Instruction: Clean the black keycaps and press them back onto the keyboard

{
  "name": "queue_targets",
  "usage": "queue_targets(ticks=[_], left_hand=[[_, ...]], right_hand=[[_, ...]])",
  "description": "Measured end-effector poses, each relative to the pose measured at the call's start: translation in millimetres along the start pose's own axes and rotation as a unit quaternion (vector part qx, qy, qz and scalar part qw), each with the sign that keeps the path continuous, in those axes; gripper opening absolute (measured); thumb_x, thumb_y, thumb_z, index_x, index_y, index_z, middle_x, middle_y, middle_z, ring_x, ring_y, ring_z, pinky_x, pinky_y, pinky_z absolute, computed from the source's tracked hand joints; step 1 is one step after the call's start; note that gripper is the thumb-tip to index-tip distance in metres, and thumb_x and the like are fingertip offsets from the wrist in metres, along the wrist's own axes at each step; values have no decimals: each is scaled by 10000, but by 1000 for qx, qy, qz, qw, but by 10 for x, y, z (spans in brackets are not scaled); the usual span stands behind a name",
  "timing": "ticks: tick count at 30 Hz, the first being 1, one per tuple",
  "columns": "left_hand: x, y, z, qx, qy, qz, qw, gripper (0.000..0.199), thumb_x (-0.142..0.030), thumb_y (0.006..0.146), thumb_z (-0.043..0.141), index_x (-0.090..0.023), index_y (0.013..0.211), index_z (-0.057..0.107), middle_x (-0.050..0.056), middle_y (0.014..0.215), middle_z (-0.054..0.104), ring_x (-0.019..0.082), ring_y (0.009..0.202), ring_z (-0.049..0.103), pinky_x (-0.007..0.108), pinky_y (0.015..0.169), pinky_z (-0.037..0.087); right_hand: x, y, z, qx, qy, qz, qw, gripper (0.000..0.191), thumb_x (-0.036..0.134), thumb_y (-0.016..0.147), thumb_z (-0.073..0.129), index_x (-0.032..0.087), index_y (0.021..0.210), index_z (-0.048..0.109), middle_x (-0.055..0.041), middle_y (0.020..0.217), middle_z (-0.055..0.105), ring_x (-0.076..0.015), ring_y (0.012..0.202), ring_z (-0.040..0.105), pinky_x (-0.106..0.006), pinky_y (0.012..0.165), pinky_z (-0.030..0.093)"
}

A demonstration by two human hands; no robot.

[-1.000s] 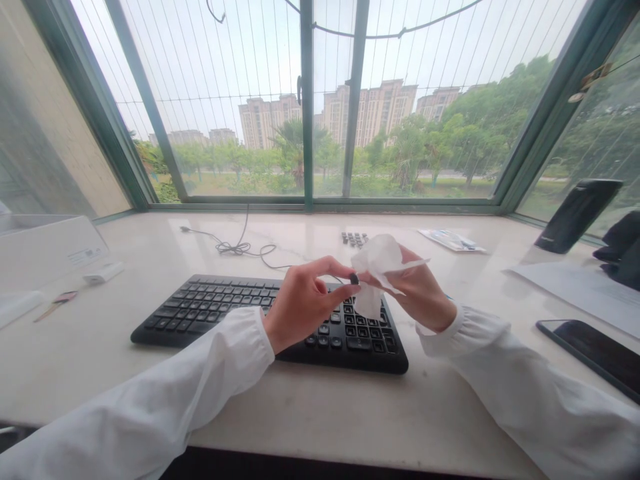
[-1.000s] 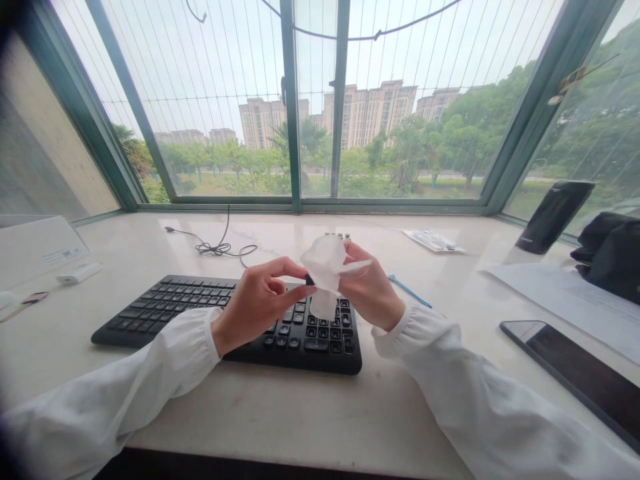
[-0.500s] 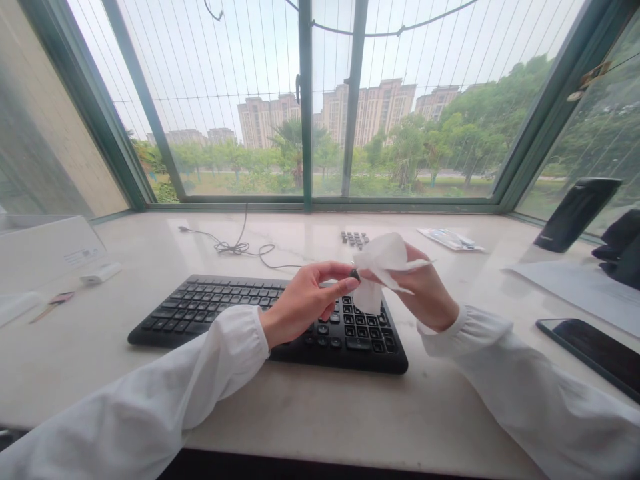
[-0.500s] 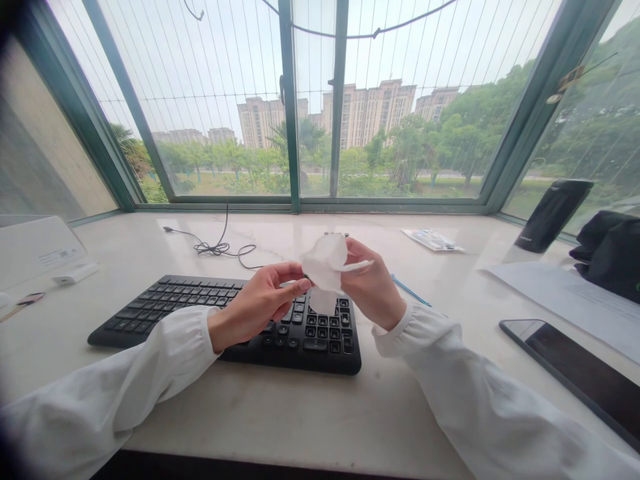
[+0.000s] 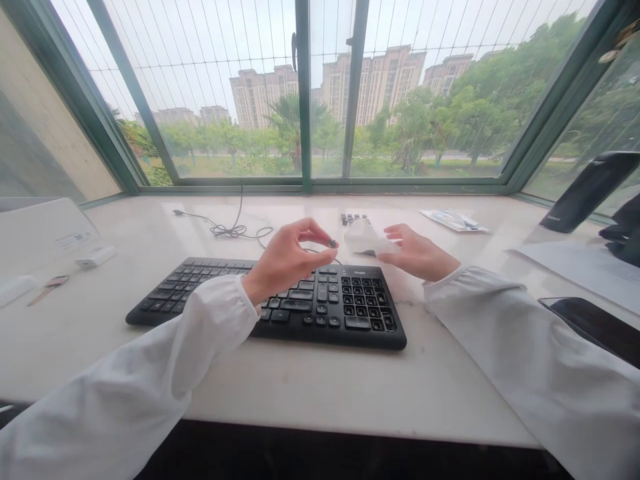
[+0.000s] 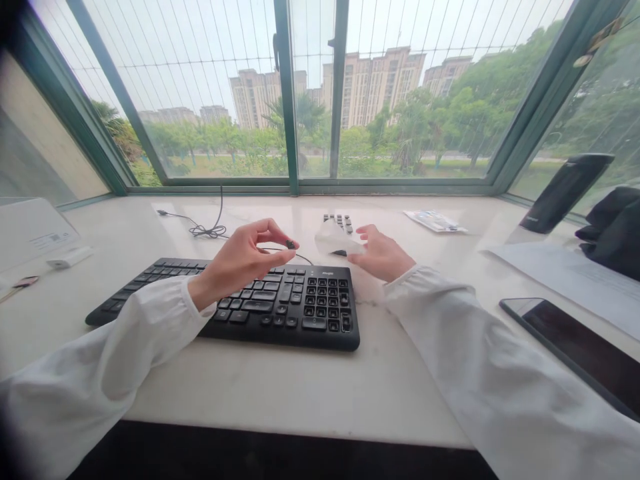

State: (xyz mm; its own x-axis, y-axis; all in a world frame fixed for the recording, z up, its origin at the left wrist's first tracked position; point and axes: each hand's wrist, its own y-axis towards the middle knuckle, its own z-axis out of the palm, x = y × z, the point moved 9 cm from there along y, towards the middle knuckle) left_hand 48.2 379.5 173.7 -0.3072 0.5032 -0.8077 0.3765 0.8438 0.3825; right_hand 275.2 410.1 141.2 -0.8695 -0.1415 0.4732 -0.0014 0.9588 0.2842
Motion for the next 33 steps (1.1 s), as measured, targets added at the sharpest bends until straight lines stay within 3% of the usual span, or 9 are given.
queue_targets(ticks=[3,5,6,8,11,14,22,33], left_hand=[[-64,-16,55,31,77,58,995,162,-248,730,697,-159,836,613,27,887,692,113,755,631,169,525,430],[-56,-44,141,70,100,72,990,144,-248,731,701,-165,836,646,18,860,694,134,839,637,183,581,444],[-38,-62,193,94,106,69,988,148,-258,734,706,-170,846,666,14,856,697,131,831,636,192,600,448],[0,-101,293,138,110,55,983,186,-290,730,725,-181,879,700,9,852,705,119,783,628,208,629,450],[23,-158,417,188,108,40,975,231,-351,701,761,-191,866,731,-1,823,712,103,704,595,218,633,432],[55,-196,495,214,116,16,970,249,-404,676,773,-201,820,747,-20,761,701,88,631,537,215,574,382],[170,-226,531,224,142,-47,963,295,-464,642,768,-239,833,766,-51,658,630,68,545,413,214,493,285],[213,-244,528,212,143,-76,964,277,-449,646,759,-262,849,777,-52,588,549,70,513,350,223,474,242]], right_hand=[[293,-108,-27,-9,-13,-105,994,848,430,674,706,195,1412,362,-161,1443,424,-359,1244,468,-487,953,435],[521,-222,-136,-29,0,-164,986,702,435,742,650,220,1372,427,-130,1379,501,-325,1199,504,-464,932,437],[633,-280,-131,1,22,-192,981,544,431,790,603,218,1284,521,-112,1277,585,-280,1099,568,-421,891,454],[772,-393,-3,124,53,-204,970,345,451,845,535,211,1060,658,-67,1004,692,-204,876,625,-340,766,467],[846,-543,170,253,69,-190,946,316,461,845,534,203,907,703,-23,756,680,-148,691,579,-277,629,416],[842,-602,272,296,77,-180,935,323,470,828,553,196,875,717,-18,744,679,-138,675,560,-257,585,375],[814,-636,426,328,80,-170,926,342,486,786,600,179,865,727,-8,695,661,-113,605,536,-238,539,350],[793,-626,429,319,73,-157,932,335,498,750,639,194,842,747,1,658,657,-106,574,530,-231,516,346]])
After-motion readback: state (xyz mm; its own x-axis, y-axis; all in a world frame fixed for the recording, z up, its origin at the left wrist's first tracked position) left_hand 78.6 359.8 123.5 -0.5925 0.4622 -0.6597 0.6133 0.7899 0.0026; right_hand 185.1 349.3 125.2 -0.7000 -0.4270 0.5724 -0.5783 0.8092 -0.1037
